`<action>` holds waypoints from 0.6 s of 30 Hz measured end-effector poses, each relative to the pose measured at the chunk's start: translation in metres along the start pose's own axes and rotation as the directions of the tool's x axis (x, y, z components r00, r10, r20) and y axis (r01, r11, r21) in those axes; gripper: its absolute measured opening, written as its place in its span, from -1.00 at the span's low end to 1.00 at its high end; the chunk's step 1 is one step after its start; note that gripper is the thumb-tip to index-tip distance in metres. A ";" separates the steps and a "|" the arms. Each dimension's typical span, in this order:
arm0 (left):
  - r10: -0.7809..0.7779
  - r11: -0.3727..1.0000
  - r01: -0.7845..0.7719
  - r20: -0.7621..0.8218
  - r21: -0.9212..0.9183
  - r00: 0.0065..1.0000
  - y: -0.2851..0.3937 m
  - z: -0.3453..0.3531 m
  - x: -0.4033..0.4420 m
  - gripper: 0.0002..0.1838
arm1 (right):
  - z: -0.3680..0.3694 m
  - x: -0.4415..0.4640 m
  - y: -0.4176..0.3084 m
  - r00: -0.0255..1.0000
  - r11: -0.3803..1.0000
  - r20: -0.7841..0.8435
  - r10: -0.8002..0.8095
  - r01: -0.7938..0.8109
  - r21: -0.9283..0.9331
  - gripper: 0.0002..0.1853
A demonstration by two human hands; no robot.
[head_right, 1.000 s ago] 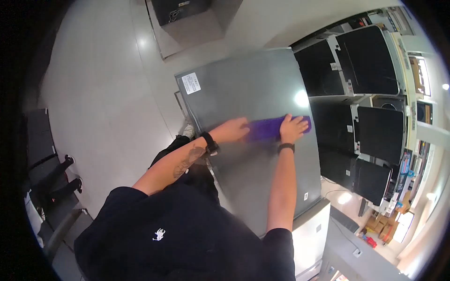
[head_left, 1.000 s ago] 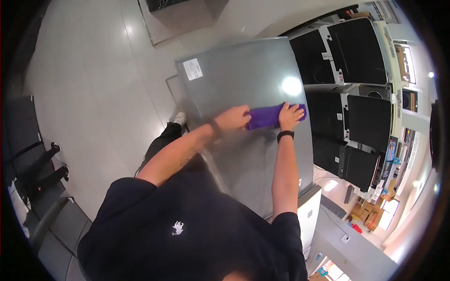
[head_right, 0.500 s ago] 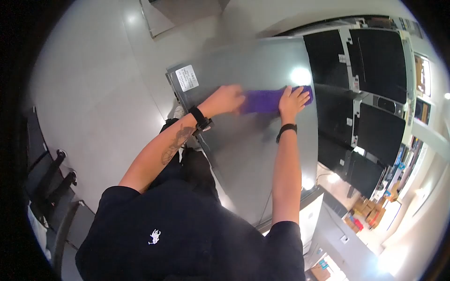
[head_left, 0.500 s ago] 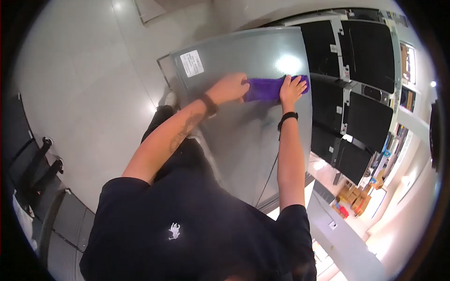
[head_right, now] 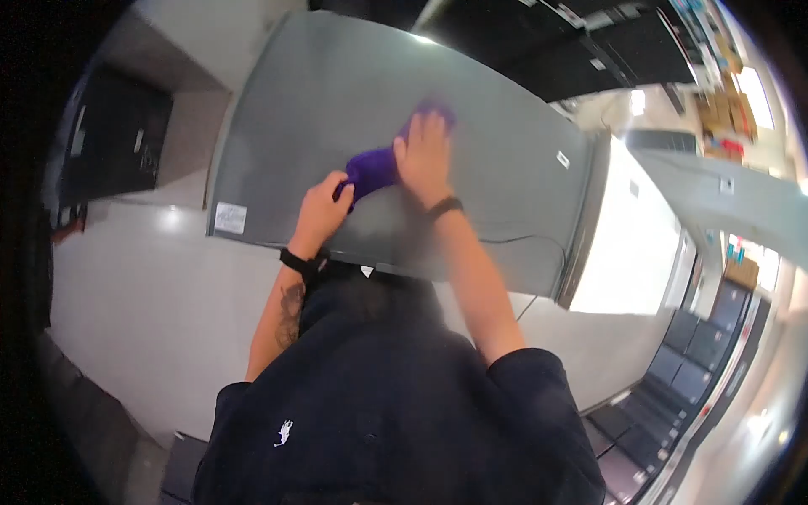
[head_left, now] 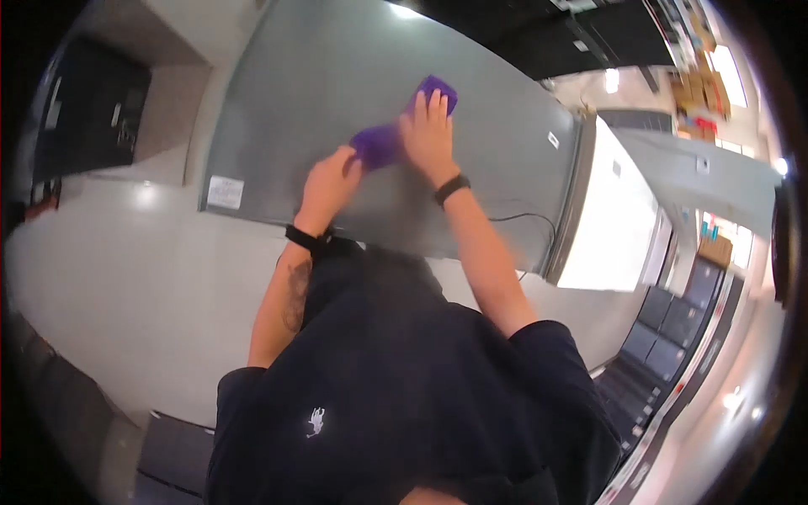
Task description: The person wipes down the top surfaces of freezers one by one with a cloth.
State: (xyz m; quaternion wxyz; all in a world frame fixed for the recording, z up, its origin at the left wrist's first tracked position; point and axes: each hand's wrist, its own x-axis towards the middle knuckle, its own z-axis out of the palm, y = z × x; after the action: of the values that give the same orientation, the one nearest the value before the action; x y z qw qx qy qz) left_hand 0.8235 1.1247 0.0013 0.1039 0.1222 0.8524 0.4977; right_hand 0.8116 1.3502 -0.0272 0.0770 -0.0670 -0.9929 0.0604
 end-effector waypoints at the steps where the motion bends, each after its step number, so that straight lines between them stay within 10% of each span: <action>1: 0.028 0.999 -0.029 0.050 0.020 0.998 0.007 0.007 -0.003 -0.77 | -0.005 -0.017 0.003 0.999 0.999 -0.020 0.041 -0.041 -0.001 -0.34; 18: 0.212 0.918 -0.382 0.689 0.102 0.693 0.088 0.123 -0.006 -0.78 | -0.067 -0.185 0.080 0.787 0.795 0.117 0.606 -0.605 -0.050 -0.30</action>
State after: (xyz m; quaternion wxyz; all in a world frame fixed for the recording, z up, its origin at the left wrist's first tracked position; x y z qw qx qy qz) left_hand 0.8749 1.2661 0.0194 0.3028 0.4401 0.7801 0.3258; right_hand 1.0134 1.4098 0.0013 -0.0098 -0.3778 -0.9223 0.0811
